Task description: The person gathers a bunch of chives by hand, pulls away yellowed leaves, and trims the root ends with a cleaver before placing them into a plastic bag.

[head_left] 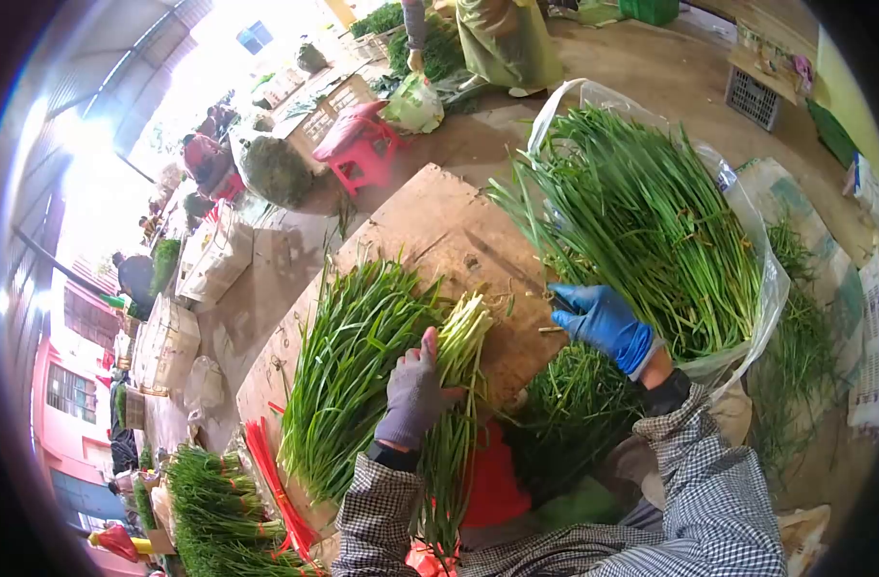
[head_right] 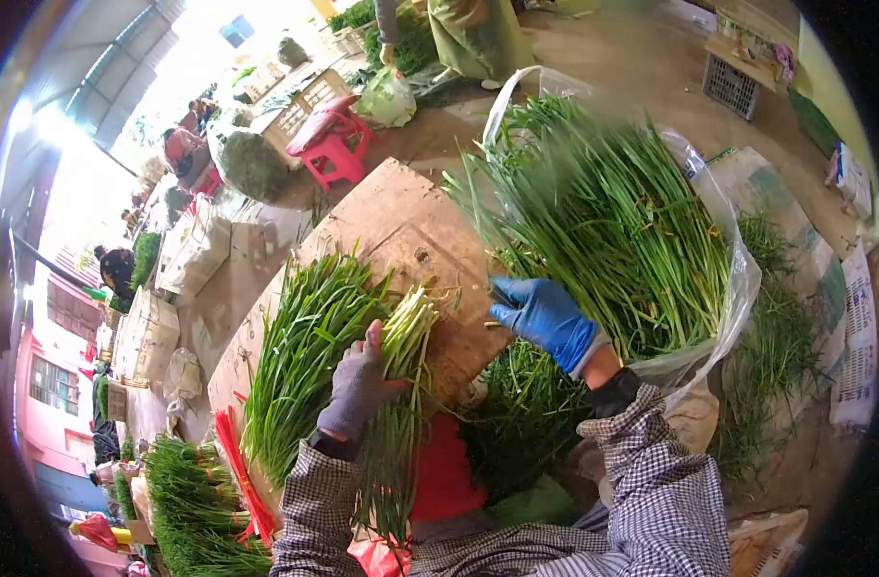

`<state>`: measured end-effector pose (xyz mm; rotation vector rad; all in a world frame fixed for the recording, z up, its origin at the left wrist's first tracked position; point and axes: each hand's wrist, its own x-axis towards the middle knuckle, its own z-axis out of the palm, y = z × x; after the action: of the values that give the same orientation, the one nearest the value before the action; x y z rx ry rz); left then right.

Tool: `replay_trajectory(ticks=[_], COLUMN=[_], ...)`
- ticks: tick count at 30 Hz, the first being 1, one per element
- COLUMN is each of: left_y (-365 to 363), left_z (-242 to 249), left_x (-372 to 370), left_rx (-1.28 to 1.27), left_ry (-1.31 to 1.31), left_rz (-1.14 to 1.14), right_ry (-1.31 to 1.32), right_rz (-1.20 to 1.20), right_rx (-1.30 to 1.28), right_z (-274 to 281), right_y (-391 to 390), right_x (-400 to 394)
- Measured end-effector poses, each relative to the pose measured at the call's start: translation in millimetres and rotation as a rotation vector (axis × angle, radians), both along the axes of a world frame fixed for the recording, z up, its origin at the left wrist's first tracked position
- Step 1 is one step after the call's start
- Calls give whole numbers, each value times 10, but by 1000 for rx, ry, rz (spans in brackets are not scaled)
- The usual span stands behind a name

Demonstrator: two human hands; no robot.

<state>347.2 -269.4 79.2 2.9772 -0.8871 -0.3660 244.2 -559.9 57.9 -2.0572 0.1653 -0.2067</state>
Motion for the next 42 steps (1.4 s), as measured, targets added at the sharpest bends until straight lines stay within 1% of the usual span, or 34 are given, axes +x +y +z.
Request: replay_trajectory(ticks=[1, 2, 3, 4, 5, 7, 9, 11, 12, 13, 15, 16, 17, 18, 19, 20, 21, 23, 24, 25, 26, 27, 29, 31, 32, 33, 35, 37, 38, 39, 40, 41, 42], left_y=[11, 81, 88, 96, 103, 98, 116, 82, 59, 27, -54, -113, -138, -154, -154, -109, -62, -48, -22, -14, 11, 7, -32, 23, 45, 55, 85, 155, 170, 186, 197, 210, 220], left_z=[-27, -112, -124, -120, -105, -64, -12, 98, 174, 219, 151, 67, -10, -85, -134, -170, -179, -144, -169, -155, -130, -99, -45, -120, -153, -163, -147, -189, -206, -221, -241, -271, -298], left_x=[4, -28, -66, -107, -143, -195, -228, -338, -411, -470, -619, -663, -671, -621, -553, -500, -498, -446, -368, -305, -269, -243, -168, -101, -76, -68, -64, -49, -45, -47, -44, -35, -34], left_rx=[13, -52, -51, -79, -108, -89, -142, -110, -108, -108, -88, -13, 60, 120, 117, 118, 123, 158, 109, 59, -28, -23, 86, 71, 12, -46, -69, -347, -345, -442, -539, -538, -650], left_ry=[28, 19, 22, 24, 26, 46, -155, -179, -270, -363, -350, -329, -310, -272, -277, -294, -304, -317, -214, -110, -78, -71, -29, -33, -18, -1, 27, 120, 121, 177, 232, 234, 311], left_rz=[-18, -62, -66, -75, -80, -43, -144, -112, -155, -196, -194, -191, -189, -131, -142, -135, -122, -102, -82, -65, -87, -84, -46, -44, -33, -20, -7, -20, -24, -4, 17, 19, 11], right_ry=[-4, -53, -100, -2, 1, -96, -113, -59, -219, -219, -180, -195, -199, -216, -230, -273, -264, -42, -77, -82, -172, -257, -210, -319, -212, -210, 19, 18, -40, -98, -72, -69, -65], right_rz=[-7, 16, 41, 183, 185, 150, 128, 36, -33, -31, -40, -3, -5, 29, 58, 30, 27, -61, -98, -101, -101, -97, -60, -75, -80, -82, -67, -75, -128, -178, -195, -195, -214], right_rx=[0, -2, -3, -142, -141, -317, -284, -274, -230, -229, -263, -320, -321, -267, -215, -47, -42, -51, -149, -152, -140, -123, -104, 2, 66, 68, 297, 279, 310, 340, 346, 348, 365], right_z=[-54, -167, -225, -34, 4, 14, 95, 110, 51, 28, 53, -24, -131, -184, -214, -230, -129, 59, -50, -131, -214, -269, -333, -393, -345, -359, -421, -543, -572, -592, -616, -652, -699], right_y=[21, 65, 101, 176, 259, 402, 345, 299, 304, 329, 429, 530, 613, 677, 684, 609, 535, 400, 359, 330, 322, 336, 386, 547, 626, 700, 828, 947, 1033, 1121, 1198, 1253, 1306], right_x=[-2, -4, -4, -50, -76, -188, -186, -207, -206, -234, -291, -308, -322, -318, -320, -329, -347, -350, -340, -338, -358, -395, -439, -466, -531, -544, -558, -554, -546, -541, -541, -519, -492])
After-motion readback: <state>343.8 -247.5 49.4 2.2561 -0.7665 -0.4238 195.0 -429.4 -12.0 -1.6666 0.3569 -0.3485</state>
